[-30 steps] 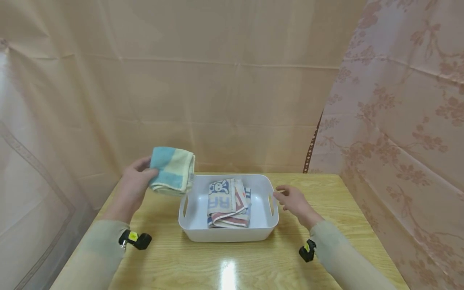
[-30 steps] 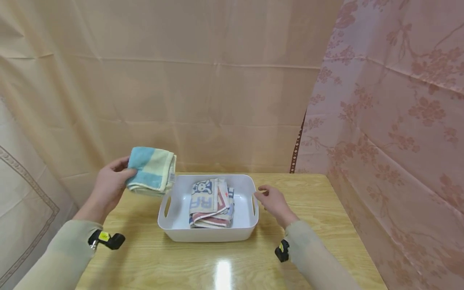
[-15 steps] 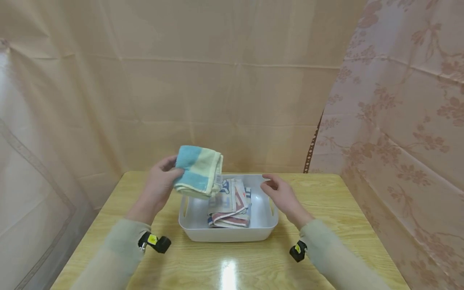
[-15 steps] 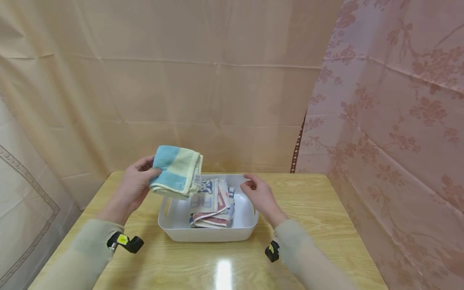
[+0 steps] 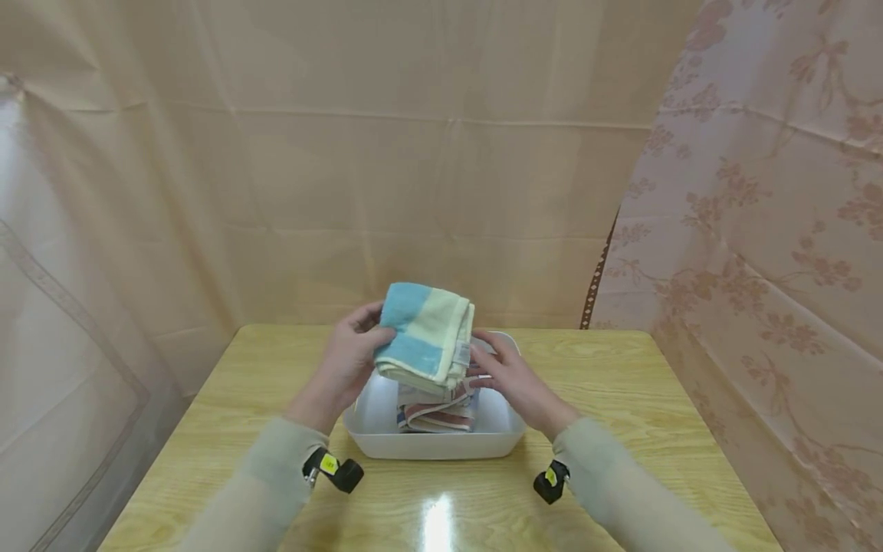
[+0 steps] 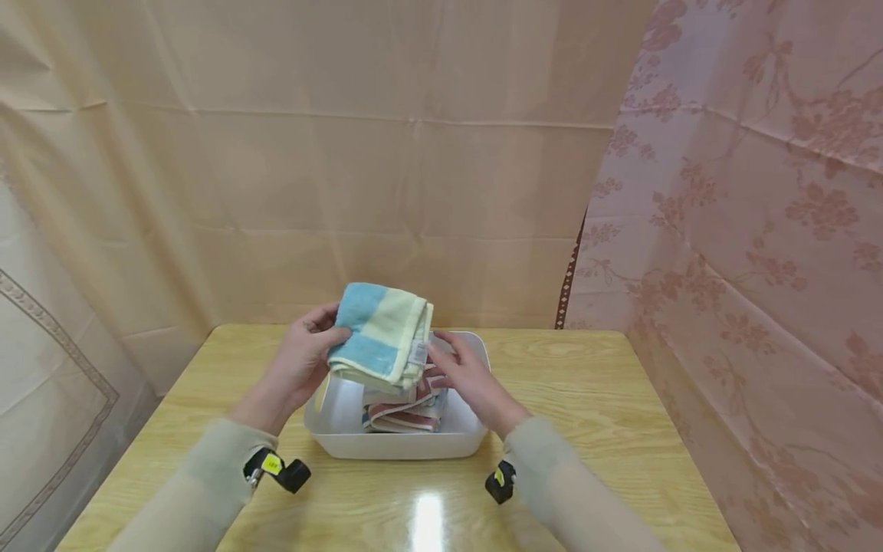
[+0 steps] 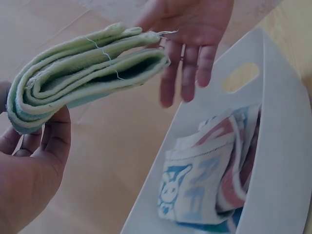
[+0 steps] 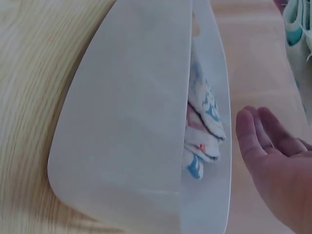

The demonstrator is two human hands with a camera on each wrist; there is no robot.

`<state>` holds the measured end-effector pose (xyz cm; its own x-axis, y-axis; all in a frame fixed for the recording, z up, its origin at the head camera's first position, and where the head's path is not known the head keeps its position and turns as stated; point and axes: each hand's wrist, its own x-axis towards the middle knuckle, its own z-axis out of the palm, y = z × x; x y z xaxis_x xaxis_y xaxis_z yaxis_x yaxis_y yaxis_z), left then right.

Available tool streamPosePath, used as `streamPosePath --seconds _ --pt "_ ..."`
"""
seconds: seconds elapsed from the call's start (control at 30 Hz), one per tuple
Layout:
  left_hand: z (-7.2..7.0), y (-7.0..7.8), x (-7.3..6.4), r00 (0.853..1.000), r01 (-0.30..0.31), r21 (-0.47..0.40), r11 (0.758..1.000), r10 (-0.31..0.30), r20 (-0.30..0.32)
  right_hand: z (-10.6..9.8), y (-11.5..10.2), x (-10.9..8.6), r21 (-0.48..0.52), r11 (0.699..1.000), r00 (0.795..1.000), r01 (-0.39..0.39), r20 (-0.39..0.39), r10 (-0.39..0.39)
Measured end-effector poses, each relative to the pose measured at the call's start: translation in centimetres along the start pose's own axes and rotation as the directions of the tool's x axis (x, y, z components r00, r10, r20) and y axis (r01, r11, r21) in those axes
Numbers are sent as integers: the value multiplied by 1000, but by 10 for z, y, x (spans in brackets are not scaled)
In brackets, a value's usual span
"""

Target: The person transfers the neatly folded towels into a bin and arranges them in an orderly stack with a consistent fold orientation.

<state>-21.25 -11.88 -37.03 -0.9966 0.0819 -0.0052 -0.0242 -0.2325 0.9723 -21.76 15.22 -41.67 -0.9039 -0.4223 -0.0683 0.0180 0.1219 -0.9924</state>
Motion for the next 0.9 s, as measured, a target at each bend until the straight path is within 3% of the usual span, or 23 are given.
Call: streamPosePath --seconds 0.23,0.4,0.53,0.67,0.9 --pt "11 -12 2 1000 23 -41 999 -22 12 3 -3 1 170 985 990 -12 144 -13" --pt "16 -22 5 999 39 -44 998 -39 3 2 -4 1 245 968 984 -55 176 11" --pt "17 -29 7 998 53 -5 999 -53 -15 0 -4 -1 249 967 990 -48 137 14" --pt "17 -35 9 997 69 94 993 -66 -39 -3 -2 -2 236 970 998 -52 49 41" --pt "17 -42 9 997 58 182 982 -48 -58 -4 0 -3 80 997 996 -22 -89 29"
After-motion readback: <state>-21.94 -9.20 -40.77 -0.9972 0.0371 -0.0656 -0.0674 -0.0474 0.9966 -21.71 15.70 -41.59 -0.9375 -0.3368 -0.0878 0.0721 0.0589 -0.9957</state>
